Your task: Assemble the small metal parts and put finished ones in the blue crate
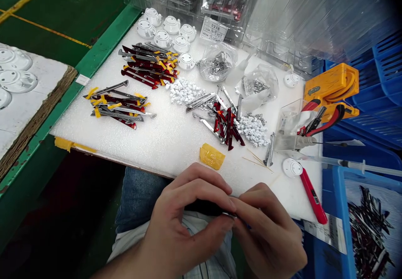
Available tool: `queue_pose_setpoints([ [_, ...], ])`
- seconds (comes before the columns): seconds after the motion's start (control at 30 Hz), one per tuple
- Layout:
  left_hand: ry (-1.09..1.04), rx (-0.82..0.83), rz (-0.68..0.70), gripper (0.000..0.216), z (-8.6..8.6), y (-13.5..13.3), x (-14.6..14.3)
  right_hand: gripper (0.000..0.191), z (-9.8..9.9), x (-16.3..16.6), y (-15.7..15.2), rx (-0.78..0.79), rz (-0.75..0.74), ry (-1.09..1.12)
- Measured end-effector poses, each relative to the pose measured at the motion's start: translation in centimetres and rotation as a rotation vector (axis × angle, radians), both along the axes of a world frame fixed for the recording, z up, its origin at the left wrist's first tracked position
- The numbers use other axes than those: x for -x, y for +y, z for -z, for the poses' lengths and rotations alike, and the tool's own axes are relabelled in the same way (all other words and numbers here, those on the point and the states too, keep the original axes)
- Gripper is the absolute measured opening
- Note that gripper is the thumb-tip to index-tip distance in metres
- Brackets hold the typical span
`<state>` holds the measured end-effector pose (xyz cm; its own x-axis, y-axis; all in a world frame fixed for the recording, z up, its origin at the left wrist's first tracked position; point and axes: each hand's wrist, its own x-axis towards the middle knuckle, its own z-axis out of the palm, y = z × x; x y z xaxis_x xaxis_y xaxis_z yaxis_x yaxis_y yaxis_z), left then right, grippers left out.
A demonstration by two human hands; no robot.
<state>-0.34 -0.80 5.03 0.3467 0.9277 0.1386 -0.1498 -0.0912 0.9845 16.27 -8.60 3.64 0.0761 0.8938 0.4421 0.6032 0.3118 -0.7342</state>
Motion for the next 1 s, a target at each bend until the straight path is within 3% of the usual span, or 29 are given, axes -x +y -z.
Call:
queue_pose_setpoints([
  [0.27, -0.026, 0.07, 0.0, 0.024, 0.1, 0.4, 0.0, 0.021, 0.0, 0.1, 0.7, 0.031, -0.037, -0.013],
  [0.37, -0.021, 0.067, -0.053, 0.022, 0.1, 0.6, 0.2, 0.019, 1.1, 0.4, 0.7, 0.087, -0.079, 0.217],
  [0.47, 0.018, 0.028, -0.085, 0.021, 0.3, 0.6, 0.5, 0.005, 1.9, 0.7, 0.6, 0.115, -0.036, 0.557],
  [0.53, 0.096, -0.045, -0.104, 0.023, 0.8, 0.4, 0.8, 0.002, 2.0, 0.7, 0.7, 0.099, 0.016, 0.648],
  [0.67, 0.308, -0.226, -0.129, 0.031, 2.0, -0.3, 0.9, 0.009, 1.9, 0.1, 1.0, 0.102, 0.083, 0.526],
  [0.77, 0.311, -0.299, -0.039, 0.029, 2.4, -0.5, 0.9, 0.018, 1.9, 0.0, 1.1, 0.095, 0.001, 0.409],
  [0.87, 0.279, -0.318, 0.002, 0.024, 2.2, -0.3, 1.0, 0.02, 1.8, 0.1, 1.1, 0.074, -0.04, 0.411],
  [1.0, 0.258, -0.27, -0.055, 0.026, 2.0, -0.2, 1.0, 0.016, 1.4, 0.1, 1.1, -0.011, 0.028, 0.43],
])
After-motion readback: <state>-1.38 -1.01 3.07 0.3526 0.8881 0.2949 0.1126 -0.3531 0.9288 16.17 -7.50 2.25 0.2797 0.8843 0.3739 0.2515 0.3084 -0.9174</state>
